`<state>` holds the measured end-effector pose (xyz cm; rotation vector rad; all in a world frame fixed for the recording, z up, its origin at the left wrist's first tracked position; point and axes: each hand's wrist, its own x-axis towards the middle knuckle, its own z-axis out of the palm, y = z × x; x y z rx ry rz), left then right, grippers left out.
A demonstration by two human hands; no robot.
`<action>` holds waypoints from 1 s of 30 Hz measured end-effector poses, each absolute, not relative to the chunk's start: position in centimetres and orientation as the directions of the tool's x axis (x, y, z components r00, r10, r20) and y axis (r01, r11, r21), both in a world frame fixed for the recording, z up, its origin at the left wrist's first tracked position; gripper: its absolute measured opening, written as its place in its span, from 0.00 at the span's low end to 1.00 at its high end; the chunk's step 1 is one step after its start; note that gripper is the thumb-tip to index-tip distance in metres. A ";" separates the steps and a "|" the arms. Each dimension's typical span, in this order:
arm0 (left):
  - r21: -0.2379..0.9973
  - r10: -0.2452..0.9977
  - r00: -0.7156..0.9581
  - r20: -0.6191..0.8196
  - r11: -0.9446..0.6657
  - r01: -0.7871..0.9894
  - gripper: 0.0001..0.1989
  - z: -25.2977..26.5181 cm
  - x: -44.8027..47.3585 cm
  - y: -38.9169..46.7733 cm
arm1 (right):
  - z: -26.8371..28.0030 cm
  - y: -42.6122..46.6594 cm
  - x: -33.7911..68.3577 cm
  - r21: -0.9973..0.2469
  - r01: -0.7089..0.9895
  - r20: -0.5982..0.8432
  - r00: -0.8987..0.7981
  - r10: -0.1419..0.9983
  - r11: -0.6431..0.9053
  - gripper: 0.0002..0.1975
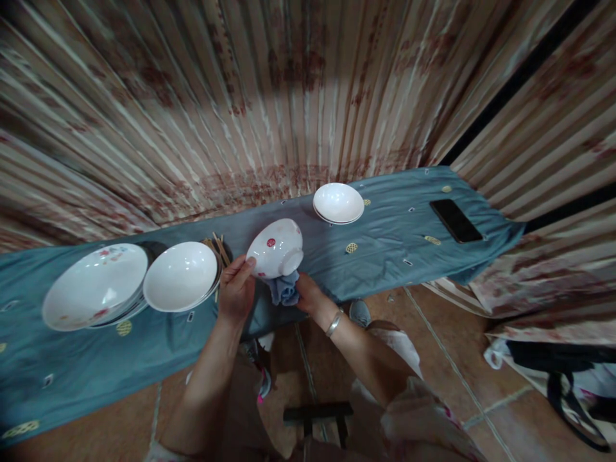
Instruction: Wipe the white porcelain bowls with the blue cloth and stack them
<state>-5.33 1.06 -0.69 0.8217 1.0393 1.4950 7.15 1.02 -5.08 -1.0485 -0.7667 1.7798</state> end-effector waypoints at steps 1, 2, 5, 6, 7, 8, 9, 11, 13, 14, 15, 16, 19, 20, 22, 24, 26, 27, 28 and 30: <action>0.938 0.985 -0.174 -0.021 -0.041 -0.343 0.16 -0.8 -5.3 1.0 | -5.1 0.6 7.0 -0.826 -0.378 -0.343 -0.251 0.905 -0.418 0.18; 0.954 0.986 -0.167 0.002 -0.052 -0.294 0.15 -0.8 -5.3 1.0 | -5.0 0.2 6.9 -0.821 -0.367 -0.357 -0.267 0.895 -0.437 0.17; 0.986 0.986 -0.145 0.077 -0.097 -0.137 0.14 -0.8 -5.3 0.8 | -4.1 -0.9 7.2 -0.812 -0.322 -0.391 -0.318 0.864 -0.486 0.12; 0.990 0.986 -0.136 0.096 -0.109 -0.093 0.14 -0.7 -5.3 0.8 | -3.6 -1.1 7.6 -0.814 -0.280 -0.404 -0.357 0.842 -0.509 0.10; 0.991 0.985 -0.127 0.115 -0.122 -0.050 0.14 -0.6 -5.3 0.7 | -3.1 -1.1 8.1 -0.829 -0.246 -0.391 -0.385 0.836 -0.502 0.09; 0.991 0.984 -0.120 0.134 -0.135 -0.005 0.14 -0.6 -5.3 0.7 | -2.5 -1.1 8.7 -0.834 -0.204 -0.386 -0.448 0.807 -0.512 0.10; 0.987 0.981 -0.114 0.157 -0.152 0.047 0.13 -0.5 -5.3 0.6 | -1.9 -1.0 9.4 -0.833 -0.168 -0.395 -0.487 0.779 -0.527 0.12; 0.964 0.969 -0.097 0.225 -0.207 0.169 0.12 -0.6 -5.2 0.6 | -1.0 -0.4 10.8 -0.841 -0.126 -0.423 -0.455 0.784 -0.526 0.19; 0.912 0.944 -0.069 0.323 -0.291 0.290 0.11 -0.9 -5.0 0.6 | -0.6 0.3 12.2 -0.872 -0.144 -0.403 -0.333 0.852 -0.469 0.22; 0.877 0.928 -0.043 0.370 -0.334 0.345 0.10 -1.0 -4.8 0.6 | -0.6 0.6 12.9 -0.897 -0.140 -0.375 -0.264 0.889 -0.420 0.23; 0.839 0.911 -0.009 0.412 -0.376 0.393 0.10 -1.2 -4.6 0.5 | -0.7 0.9 13.4 -0.926 -0.127 -0.327 -0.201 0.923 -0.356 0.23; 0.800 0.895 0.030 0.446 -0.413 0.435 0.10 -1.3 -4.3 0.5 | -0.9 1.1 13.8 -0.953 -0.090 -0.277 -0.143 0.950 -0.291 0.24; 0.689 0.851 0.149 0.503 -0.500 0.524 0.10 -1.5 -3.5 0.2 | -1.5 1.5 14.8 -0.989 0.075 -0.125 -0.007 0.992 -0.124 0.26; 0.656 0.836 0.180 0.519 -0.524 0.543 0.11 -1.5 -3.2 0.1 | -1.6 1.5 15.0 -0.990 0.105 -0.091 0.016 0.996 -0.092 0.26; 0.602 0.807 0.229 0.544 -0.566 0.563 0.11 -1.5 -2.7 -0.1 | -1.6 1.5 15.3 -0.993 0.098 -0.068 0.028 0.997 -0.070 0.27; 0.567 0.789 0.275 0.549 -0.593 0.571 0.11 -1.5 -2.3 -0.2 | -1.3 1.4 15.4 -0.993 0.055 -0.103 0.024 0.994 -0.104 0.27; 0.544 0.783 0.314 0.538 -0.606 0.580 0.12 -1.7 -1.9 -0.3 | -0.8 1.3 15.6 -0.987 0.020 -0.157 0.034 0.987 -0.158 0.25; 0.535 0.780 0.330 0.531 -0.611 0.583 0.13 -1.8 -1.7 -0.3 | -0.6 1.3 15.7 -0.984 0.007 -0.177 0.039 0.983 -0.178 0.23; 0.527 0.777 0.345 0.527 -0.617 0.585 0.13 -1.9 -1.5 -0.3 | -0.5 1.3 15.7 -0.982 -0.007 -0.189 0.043 0.981 -0.189 0.21; 0.514 0.763 0.372 0.529 -0.636 0.575 0.13 -2.1 -1.2 -0.3 | -0.6 1.2 16.0 -0.983 -0.028 -0.183 0.048 0.982 -0.182 0.17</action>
